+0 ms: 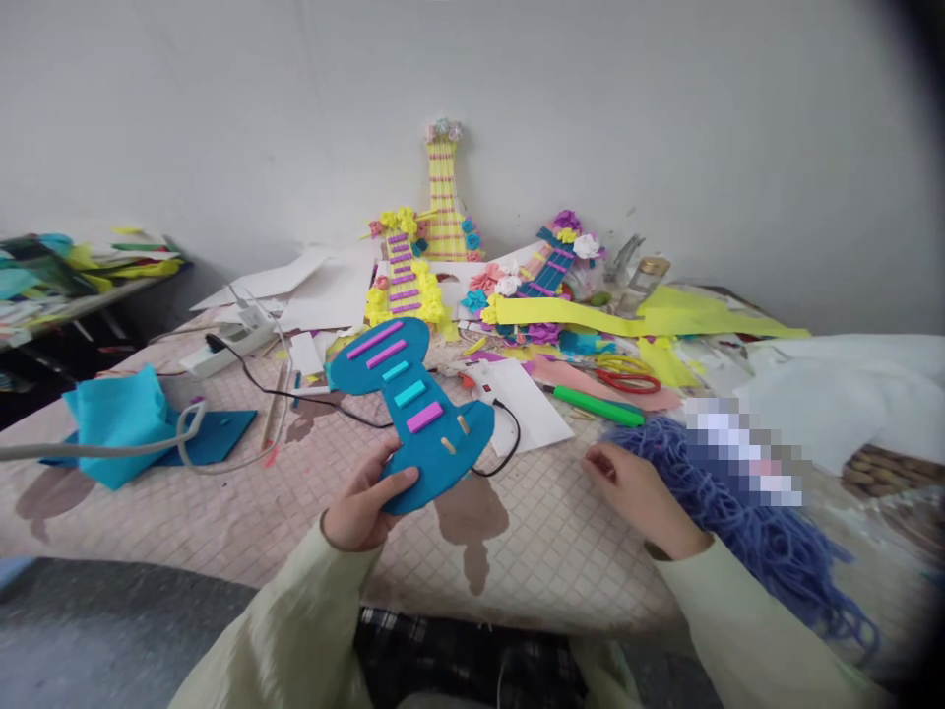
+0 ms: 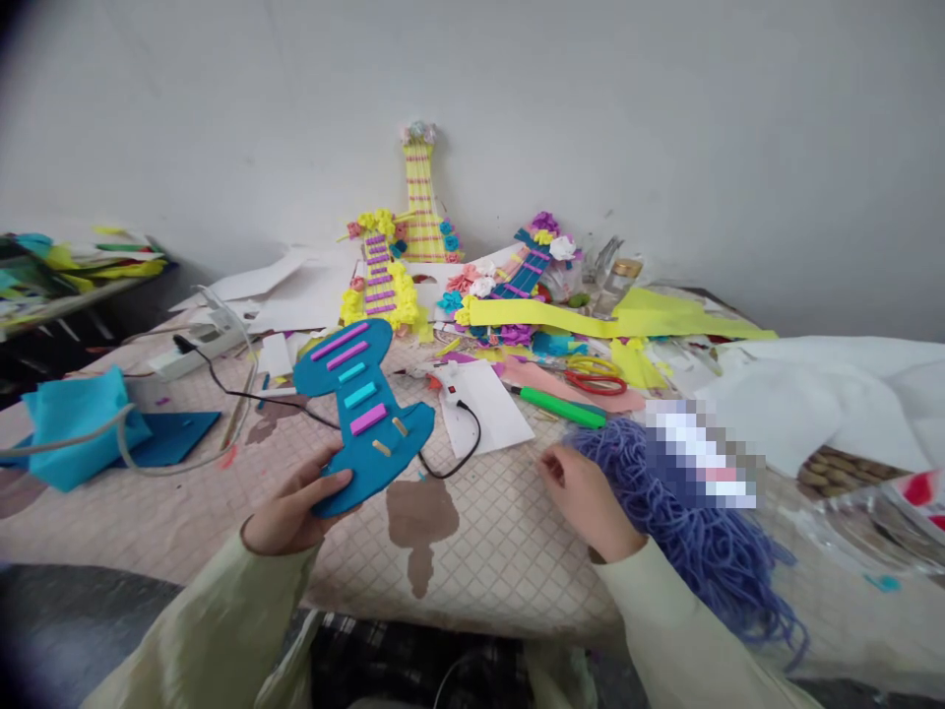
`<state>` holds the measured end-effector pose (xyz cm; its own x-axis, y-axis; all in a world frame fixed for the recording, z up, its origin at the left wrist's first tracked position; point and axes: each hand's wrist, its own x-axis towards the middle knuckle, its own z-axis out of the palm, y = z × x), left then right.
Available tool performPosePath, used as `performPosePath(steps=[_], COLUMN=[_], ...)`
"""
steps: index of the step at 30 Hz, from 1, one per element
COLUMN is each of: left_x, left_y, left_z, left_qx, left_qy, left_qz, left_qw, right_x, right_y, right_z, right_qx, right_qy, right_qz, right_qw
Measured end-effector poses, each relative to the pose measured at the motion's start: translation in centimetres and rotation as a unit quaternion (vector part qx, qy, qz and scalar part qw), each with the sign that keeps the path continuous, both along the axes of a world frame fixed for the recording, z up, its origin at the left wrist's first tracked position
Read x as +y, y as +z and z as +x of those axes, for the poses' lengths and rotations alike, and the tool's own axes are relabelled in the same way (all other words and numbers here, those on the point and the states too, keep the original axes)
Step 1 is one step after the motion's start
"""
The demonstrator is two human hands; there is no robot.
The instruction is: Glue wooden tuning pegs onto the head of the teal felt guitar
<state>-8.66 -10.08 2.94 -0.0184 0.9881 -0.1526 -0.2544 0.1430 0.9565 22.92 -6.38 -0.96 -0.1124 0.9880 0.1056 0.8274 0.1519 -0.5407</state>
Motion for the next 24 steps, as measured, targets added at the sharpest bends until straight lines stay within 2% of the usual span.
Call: performPosePath(steps=[2,6,9,11,14,18,24], left_x=[0.3,2.0,4.3,5.9,8.3,10.6,11.5], left_y=[0.4,1.3,2.1,2.7,3.3,2.7,-0.2], left_z=[0.5,1.8,3.1,3.9,4.9,5.6,5.5], left_qx=[-0.026,-0.027,0.011,0.028,0.061,0.073,0.055], left_qy=[-0.042,-0.083,-0.074,-0.062,-0.026,0.002,0.019], left_qz=[0.011,0.065,0.142,0.184,0.235,0.248,0.215], left_qw=[0.999,0.994,0.987,0.981,0.97,0.966,0.975], right_x=[0.0,0.4,1.9,3.3,5.5,7.0,6.0], right_y=[1.0,3.5,5.5,6.6,7.4,6.2,2.2], right_z=[-0.5,-2.0,-3.1,-3.8,-5.1,-7.2,-8.7], right_qx=[0.097,0.3,0.405,0.486,0.557,0.555,0.485], right_qy=[-0.008,-0.023,-0.05,-0.063,-0.066,-0.061,-0.029], right_qz=[-0.02,-0.021,0.019,0.058,0.123,0.187,0.216], right_qw=[0.995,0.953,0.913,0.87,0.819,0.808,0.847])
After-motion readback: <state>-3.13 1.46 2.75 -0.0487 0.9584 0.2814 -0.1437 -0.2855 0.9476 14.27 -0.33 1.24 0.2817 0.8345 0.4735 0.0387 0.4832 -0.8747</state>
